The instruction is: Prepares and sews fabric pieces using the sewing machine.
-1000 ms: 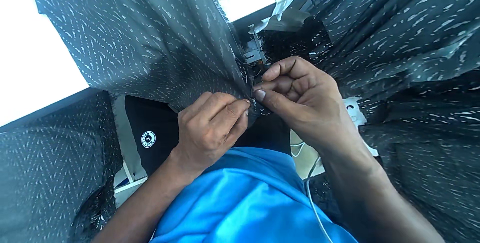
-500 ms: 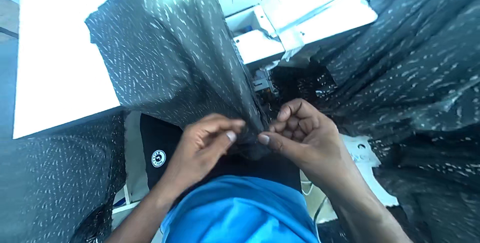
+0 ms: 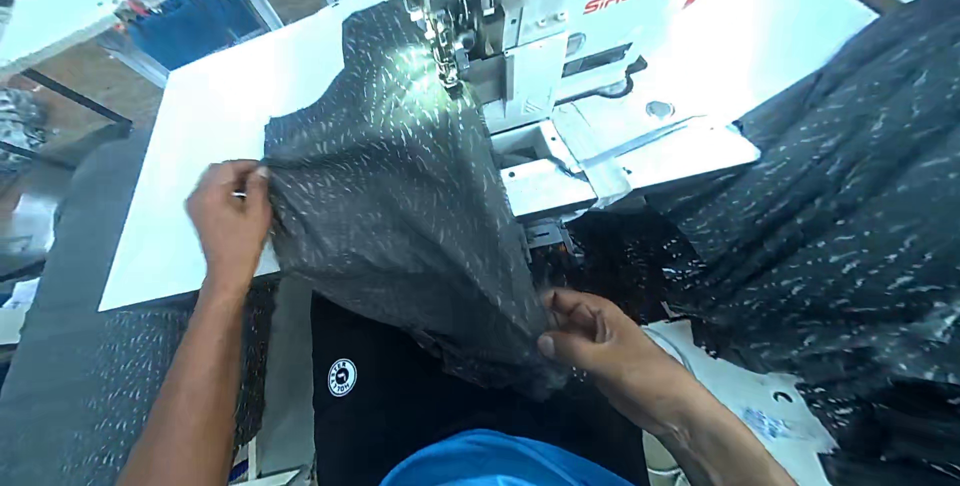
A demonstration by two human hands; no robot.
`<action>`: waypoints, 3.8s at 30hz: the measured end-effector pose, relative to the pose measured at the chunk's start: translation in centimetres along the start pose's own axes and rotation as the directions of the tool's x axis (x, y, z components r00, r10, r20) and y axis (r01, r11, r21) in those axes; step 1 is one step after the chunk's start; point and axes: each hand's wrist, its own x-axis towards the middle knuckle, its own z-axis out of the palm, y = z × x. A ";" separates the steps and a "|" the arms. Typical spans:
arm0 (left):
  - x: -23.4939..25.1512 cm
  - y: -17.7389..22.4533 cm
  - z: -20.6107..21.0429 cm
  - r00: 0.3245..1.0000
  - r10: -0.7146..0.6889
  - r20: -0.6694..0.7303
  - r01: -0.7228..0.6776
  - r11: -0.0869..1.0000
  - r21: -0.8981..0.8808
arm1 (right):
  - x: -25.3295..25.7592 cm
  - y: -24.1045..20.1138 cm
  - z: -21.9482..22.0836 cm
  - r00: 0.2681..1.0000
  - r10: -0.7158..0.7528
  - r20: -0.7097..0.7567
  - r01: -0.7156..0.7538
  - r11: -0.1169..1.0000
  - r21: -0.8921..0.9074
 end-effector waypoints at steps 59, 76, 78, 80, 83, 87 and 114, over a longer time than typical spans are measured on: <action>25.4 11.9 11.3 0.923 -0.001 0.385 -0.135 0.936 0.326 | 13.2 -13.3 6.2 0.739 -0.592 -0.321 0.425 0.780 -0.460; 0.0 1.7 1.1 0.927 -0.140 0.349 0.161 0.986 -0.032 | 5.3 -10.1 -1.4 0.789 -0.195 0.583 0.505 0.746 -0.435; 3.6 1.9 -1.4 0.924 -0.256 0.284 0.333 0.905 -0.265 | 4.3 -10.0 -2.1 0.756 -0.120 0.643 0.411 0.851 -0.326; 8.7 2.0 -4.2 0.972 -0.204 0.114 0.231 0.905 -0.357 | 3.0 -8.5 -2.8 0.738 -0.040 0.674 0.333 0.890 -0.312; 16.6 3.6 -5.9 0.979 0.197 -0.043 -0.198 0.980 -0.013 | 3.1 -6.6 -2.6 0.744 0.083 0.663 0.285 0.858 -0.427; 19.8 9.1 -4.1 0.913 0.357 0.196 -0.393 0.899 0.193 | 3.7 -4.3 -0.9 0.876 0.412 0.249 0.054 0.430 -0.901; -1.0 -1.2 -3.0 0.943 -0.320 0.088 0.320 0.947 0.017 | 7.1 -6.8 1.2 0.601 -0.798 0.042 0.243 0.132 -0.961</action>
